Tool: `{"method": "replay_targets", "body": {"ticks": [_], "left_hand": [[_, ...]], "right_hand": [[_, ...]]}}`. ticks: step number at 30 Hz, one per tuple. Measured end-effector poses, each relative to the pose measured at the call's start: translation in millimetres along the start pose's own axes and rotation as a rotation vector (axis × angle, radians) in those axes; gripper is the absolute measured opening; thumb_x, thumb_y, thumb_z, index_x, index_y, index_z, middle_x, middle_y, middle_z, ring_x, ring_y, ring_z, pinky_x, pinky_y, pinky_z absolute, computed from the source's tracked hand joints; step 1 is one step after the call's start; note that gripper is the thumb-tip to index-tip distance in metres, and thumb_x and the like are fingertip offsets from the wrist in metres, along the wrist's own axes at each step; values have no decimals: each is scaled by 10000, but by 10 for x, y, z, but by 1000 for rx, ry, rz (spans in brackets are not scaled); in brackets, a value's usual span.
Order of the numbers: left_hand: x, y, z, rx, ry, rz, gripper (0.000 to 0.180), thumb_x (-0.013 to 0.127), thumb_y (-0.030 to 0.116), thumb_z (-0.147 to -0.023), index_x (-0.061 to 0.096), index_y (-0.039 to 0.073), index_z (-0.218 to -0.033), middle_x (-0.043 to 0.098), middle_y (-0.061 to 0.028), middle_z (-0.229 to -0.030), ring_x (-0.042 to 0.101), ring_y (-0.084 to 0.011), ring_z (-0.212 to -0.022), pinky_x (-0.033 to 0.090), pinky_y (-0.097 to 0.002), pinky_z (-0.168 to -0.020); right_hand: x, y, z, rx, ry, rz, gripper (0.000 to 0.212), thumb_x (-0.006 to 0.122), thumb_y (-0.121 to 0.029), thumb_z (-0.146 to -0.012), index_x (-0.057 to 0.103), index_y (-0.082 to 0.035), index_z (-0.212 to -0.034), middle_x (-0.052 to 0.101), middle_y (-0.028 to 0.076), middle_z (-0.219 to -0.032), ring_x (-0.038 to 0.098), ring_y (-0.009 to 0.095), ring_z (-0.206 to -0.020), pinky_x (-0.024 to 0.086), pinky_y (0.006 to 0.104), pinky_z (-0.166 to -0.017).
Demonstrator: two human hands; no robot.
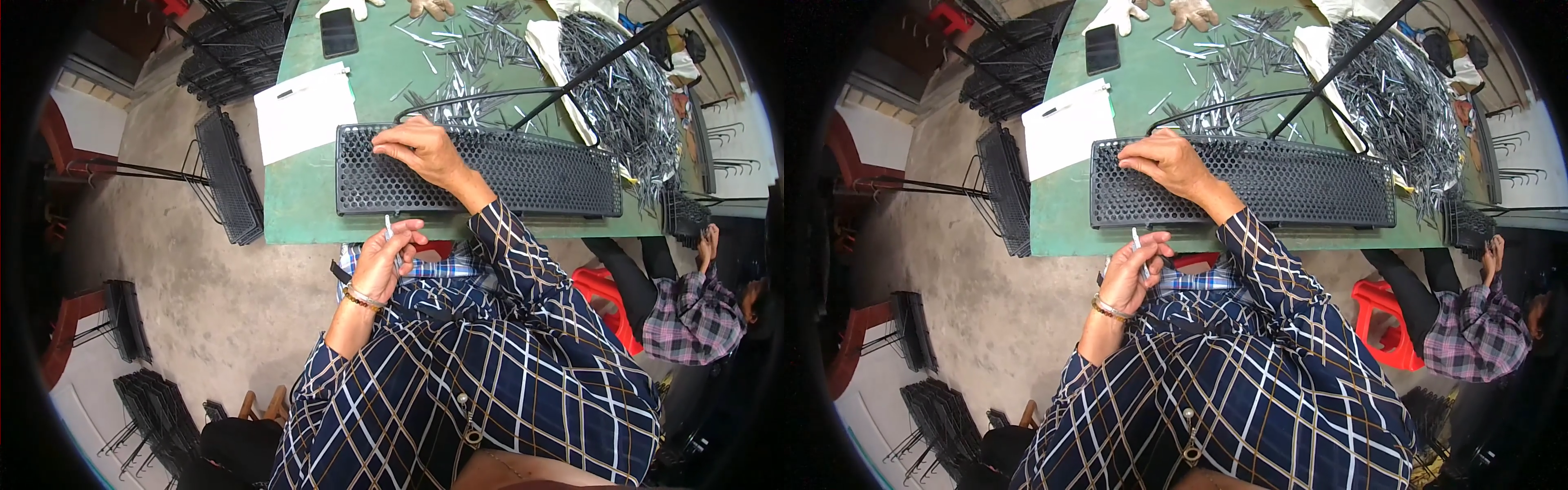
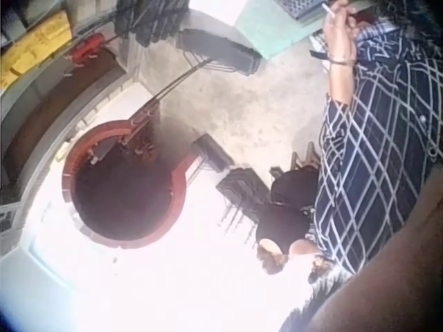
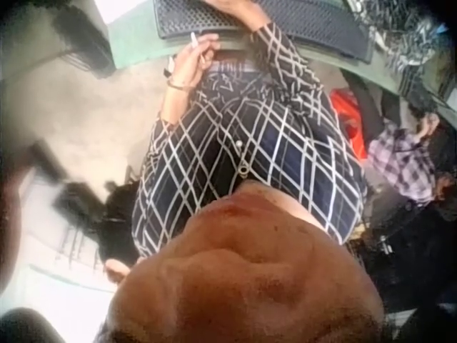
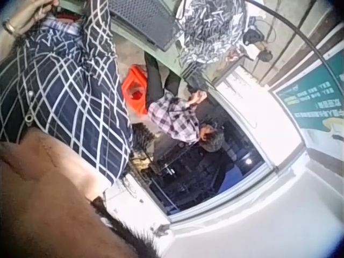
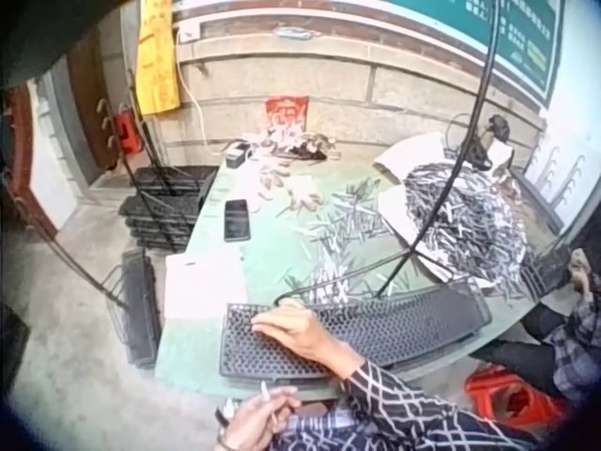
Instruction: Inserting small metal pins into a perforated metal base on a workbench.
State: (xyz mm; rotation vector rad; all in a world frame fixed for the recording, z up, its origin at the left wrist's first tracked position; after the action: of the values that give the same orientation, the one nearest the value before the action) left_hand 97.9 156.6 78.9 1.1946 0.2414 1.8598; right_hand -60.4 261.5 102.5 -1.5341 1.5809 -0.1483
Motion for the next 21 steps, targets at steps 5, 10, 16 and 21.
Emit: {"method": "replay_targets", "body": {"ticks": [5, 10, 16, 21], "left_hand": [[35, 14, -13, -7, -16, 3, 273, 498, 101, -904, 541, -31, -1138, 610, -71, -881, 423, -42, -582, 317, -161, -453], [20, 19, 4, -11, -31, 6, 263, 499, 110, -906, 555, -18, -1129, 611, -73, -885, 432, -40, -599, 332, -163, -469], [-15, -22, 5, -12, -36, 1, 250, 501, 119, -909, 569, -7, -1114, 610, -67, -888, 432, -34, -610, 342, -162, -482], [40, -21, 22, -18, -55, -10, 244, 506, 113, -906, 571, -9, -1106, 606, -59, -877, 422, -29, -603, 338, -161, -479]], "right_hand": [[5, 23, 10, 38, -2, 86, 129, 683, -207, -781, 688, -101, -854, 681, 11, -801, 610, 171, -734, 417, 308, -751], [78, -31, 15, 13, 50, 221, 131, 680, -200, -782, 689, -99, -864, 675, 6, -805, 593, 188, -798, 406, 319, -774], [138, -46, 87, 15, 53, 224, 179, 684, -171, -775, 689, -99, -939, 642, 26, -875, 557, 219, -850, 409, 355, -794], [127, -85, 64, -23, -1, 261, 182, 681, -135, -767, 684, -77, -940, 610, 38, -888, 538, 222, -866, 414, 348, -784]]}}
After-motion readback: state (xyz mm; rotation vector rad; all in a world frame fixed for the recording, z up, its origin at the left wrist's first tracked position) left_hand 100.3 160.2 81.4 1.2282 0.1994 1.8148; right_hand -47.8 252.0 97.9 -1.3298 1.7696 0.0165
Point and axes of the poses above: each hand's wrist, its own z-axis away from the middle knuckle, its own x-axis out of the palm, y = z × x, the point moved 2 cm from there along -z, towards the middle knuckle
